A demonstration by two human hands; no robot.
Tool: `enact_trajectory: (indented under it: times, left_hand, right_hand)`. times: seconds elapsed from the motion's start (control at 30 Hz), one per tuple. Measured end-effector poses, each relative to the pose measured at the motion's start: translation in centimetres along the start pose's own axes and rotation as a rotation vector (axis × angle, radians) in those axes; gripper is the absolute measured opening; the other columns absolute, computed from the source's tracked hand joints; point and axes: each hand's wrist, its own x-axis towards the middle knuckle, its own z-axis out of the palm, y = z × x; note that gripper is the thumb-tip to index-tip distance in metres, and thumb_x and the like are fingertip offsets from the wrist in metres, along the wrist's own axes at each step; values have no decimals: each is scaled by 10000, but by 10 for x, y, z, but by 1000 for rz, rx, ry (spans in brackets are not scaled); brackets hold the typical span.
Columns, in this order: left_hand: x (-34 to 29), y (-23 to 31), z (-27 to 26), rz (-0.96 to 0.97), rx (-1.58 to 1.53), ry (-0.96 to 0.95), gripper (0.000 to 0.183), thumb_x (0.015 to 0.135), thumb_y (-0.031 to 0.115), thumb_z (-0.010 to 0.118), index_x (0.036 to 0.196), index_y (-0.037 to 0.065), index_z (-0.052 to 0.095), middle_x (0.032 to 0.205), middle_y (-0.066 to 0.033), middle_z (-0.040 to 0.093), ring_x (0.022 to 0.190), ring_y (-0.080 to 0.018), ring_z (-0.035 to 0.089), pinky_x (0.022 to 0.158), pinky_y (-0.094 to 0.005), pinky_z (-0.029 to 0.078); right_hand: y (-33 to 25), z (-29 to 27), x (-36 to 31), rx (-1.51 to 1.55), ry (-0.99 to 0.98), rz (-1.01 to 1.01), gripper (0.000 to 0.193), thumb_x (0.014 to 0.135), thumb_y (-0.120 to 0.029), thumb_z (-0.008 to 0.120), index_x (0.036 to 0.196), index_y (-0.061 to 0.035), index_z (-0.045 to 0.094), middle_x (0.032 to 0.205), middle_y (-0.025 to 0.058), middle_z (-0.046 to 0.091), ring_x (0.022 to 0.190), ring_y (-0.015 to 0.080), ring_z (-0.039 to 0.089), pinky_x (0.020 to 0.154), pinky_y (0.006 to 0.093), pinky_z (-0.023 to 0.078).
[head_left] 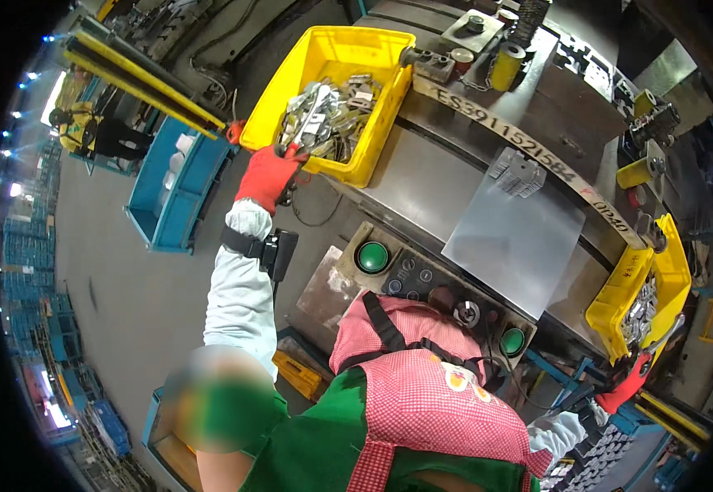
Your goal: Operate a large industrial press to stamp metal components, using a prying tool to handle parts.
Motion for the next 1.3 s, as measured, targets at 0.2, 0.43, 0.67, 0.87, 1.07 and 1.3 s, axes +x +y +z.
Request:
enact_trajectory:
  times: [0.2,0.43,0.67,0.87,1.07,1.3]
  left_hand:
    - [-34,35,-8,-89,-208,-259,362,670,302,660,853,10,546,651,-28,549,477,-94,484,425,-257,385]
    - [-49,25,-9,19,-192,-275,326,694,318,644,887,74,546,631,13,508,468,-59,430,381,-224,344]
    - [-79,-16,36,150,-251,-24,339,678,243,678,920,56,532,702,-1,531,562,-68,455,493,-230,396]
    - [-136,-5,87,144,-799,104,401,716,170,642,1050,20,477,796,-63,573,688,-168,543,632,-284,446]
    - [-102,47,75,-8,-1478,-216,271,762,147,600,970,14,489,710,-31,523,566,-98,490,500,-226,409]
    - [-80,103,17,206,-1317,-57,268,856,214,453,1034,18,492,641,-69,534,487,-113,505,458,-216,390]
  right_hand:
    - [-4,15,-17,-99,-108,-83,457,849,-326,454,1103,53,429,961,130,485,813,171,474,718,259,394]
    - [14,5,-38,-334,-195,-123,393,865,-186,404,1216,-14,356,1114,167,434,985,245,448,818,322,385]
    - [29,7,-46,-583,-189,-672,408,826,-80,408,1222,-7,344,1147,197,400,1010,280,432,849,336,345]
    - [-1,19,-63,-816,-202,-636,559,712,-9,434,1256,-43,312,1226,220,345,1091,347,374,912,369,298]
    - [-20,45,-62,-514,-293,-534,476,779,-44,394,1249,-38,322,1251,191,333,1107,308,382,913,343,303]
    - [-29,59,-62,-459,-308,-592,489,813,-183,395,1260,-14,290,1234,236,322,1104,343,367,912,369,299]
